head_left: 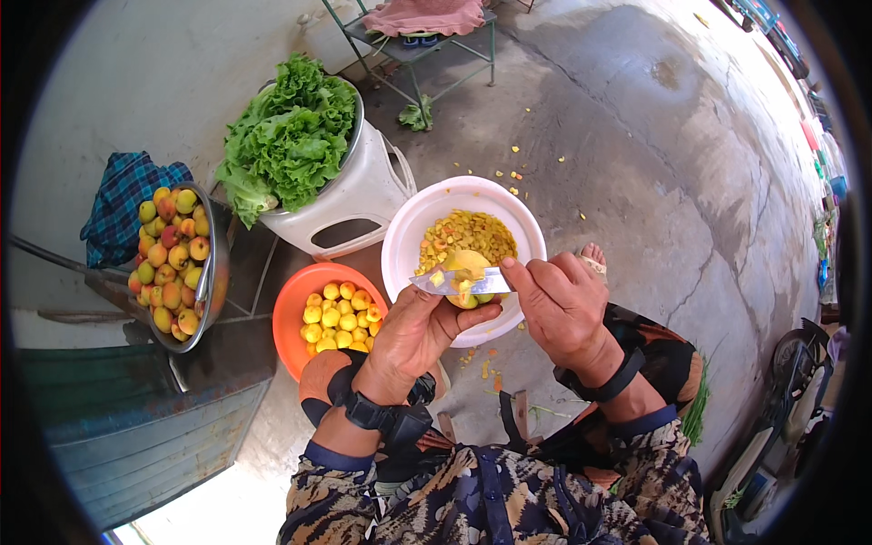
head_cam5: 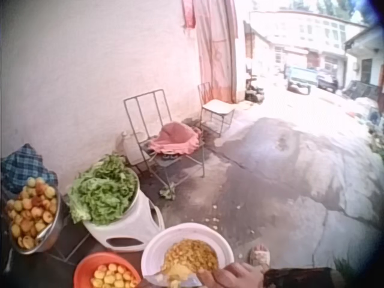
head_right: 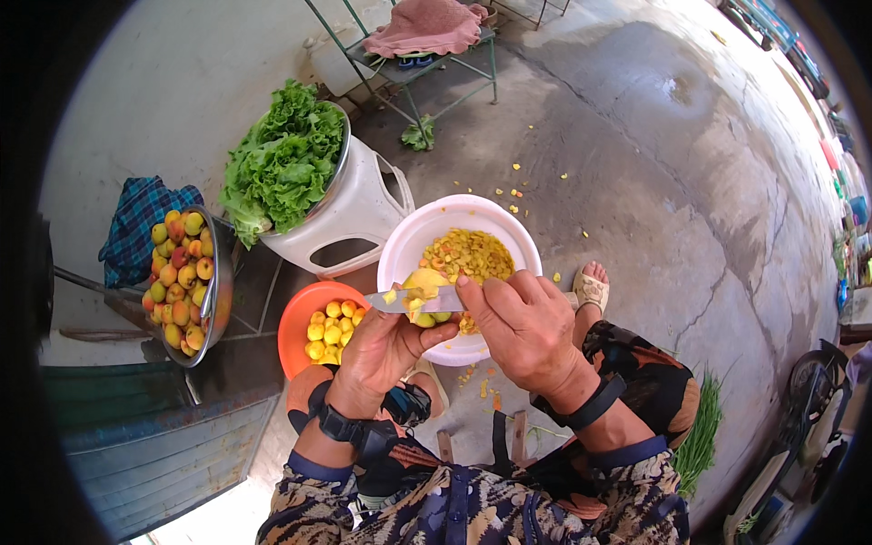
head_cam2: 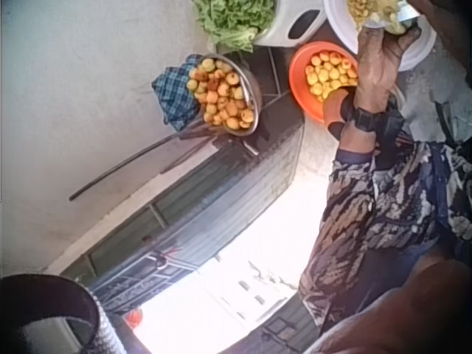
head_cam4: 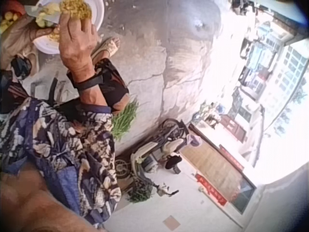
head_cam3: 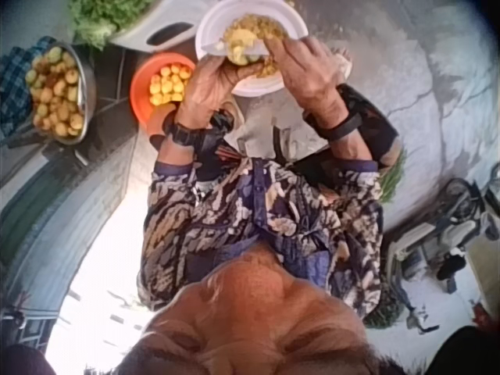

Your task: Peel a fruit using a small knife and discard the skin into a bowl.

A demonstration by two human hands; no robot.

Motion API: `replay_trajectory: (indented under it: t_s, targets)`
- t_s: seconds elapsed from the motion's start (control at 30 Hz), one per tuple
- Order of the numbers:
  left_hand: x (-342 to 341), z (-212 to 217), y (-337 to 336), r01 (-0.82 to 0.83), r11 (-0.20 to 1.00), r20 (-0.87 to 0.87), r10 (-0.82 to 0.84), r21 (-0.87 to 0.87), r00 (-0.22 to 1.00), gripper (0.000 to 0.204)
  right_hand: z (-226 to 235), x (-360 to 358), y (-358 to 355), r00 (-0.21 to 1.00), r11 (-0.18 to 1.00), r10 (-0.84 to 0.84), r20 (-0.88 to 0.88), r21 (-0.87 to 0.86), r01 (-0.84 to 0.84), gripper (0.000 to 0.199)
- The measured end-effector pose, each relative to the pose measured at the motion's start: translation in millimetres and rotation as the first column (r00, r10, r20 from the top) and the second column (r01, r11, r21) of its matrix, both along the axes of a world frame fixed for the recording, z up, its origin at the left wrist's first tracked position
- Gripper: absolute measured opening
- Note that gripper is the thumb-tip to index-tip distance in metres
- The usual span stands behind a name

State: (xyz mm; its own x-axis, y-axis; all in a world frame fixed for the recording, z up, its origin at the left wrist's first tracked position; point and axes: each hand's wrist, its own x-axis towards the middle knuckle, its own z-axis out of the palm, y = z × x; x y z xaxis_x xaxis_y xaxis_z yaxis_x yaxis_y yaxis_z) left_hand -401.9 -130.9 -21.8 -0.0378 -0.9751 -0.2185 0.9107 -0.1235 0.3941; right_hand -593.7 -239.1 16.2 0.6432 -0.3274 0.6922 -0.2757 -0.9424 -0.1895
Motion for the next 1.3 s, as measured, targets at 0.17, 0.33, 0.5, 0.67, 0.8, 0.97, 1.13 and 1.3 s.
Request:
replay_trajectory:
  t_s: [0.17, 0.33, 0.5, 0.67, 0.8, 0.97, 1.13, 1.3]
  targets:
    - [2.2, 14.8, 0.7, 0.062, 0.998, -0.041, -0.062, 0.017, 0.997, 0.054, -9.9, -4.7, -15.7, 0.996, 0.995, -0.086, 0.000, 0.054, 0.086, 0.045]
    - [1.7, 12.5, -1.0, 0.038, 0.998, 0.094, -0.032, -0.058, 0.995, 0.057, 4.9, -1.7, 2.1, 0.999, 0.999, 0.011, 0.040, 0.043, -0.012, 0.046]
    - [0.9, 7.8, -2.8, -0.006, 1.000, -0.086, 0.008, 0.025, 0.996, 0.059, 3.0, 0.6, 7.3, 0.996, 0.996, 0.086, -0.030, -0.034, -0.087, 0.054]
    - [1.5, 3.2, -0.9, 0.031, 0.999, -0.068, -0.032, -0.021, 0.997, 0.056, 0.9, -1.1, 7.5, 0.998, 0.996, 0.041, -0.042, -0.073, -0.044, 0.054]
    - [-0.4, 11.1, -1.7, 0.057, 0.998, 0.095, -0.057, 0.000, 0.994, 0.052, -2.0, -5.6, 4.9, 0.998, 0.996, 0.003, -0.060, -0.085, -0.008, 0.055]
    - [3.4, 11.9, 5.2, 0.027, 0.999, 0.075, -0.025, -0.021, 0.997, 0.051, 0.4, -4.6, 0.8, 0.995, 0.997, -0.044, -0.088, -0.065, 0.039, 0.050]
    - [-0.1, 21.2, 9.1, 0.032, 0.998, 0.102, -0.027, -0.050, 0.994, 0.054, 3.3, -3.6, -4.4, 0.998, 0.998, -0.059, 0.021, 0.031, 0.058, 0.043]
    - [3.4, 11.6, 2.7, 0.049, 0.999, 0.273, -0.050, 0.012, 0.961, 0.075, 8.0, -3.5, 9.9, 0.997, 0.996, 0.080, 0.001, -0.027, -0.080, 0.051]
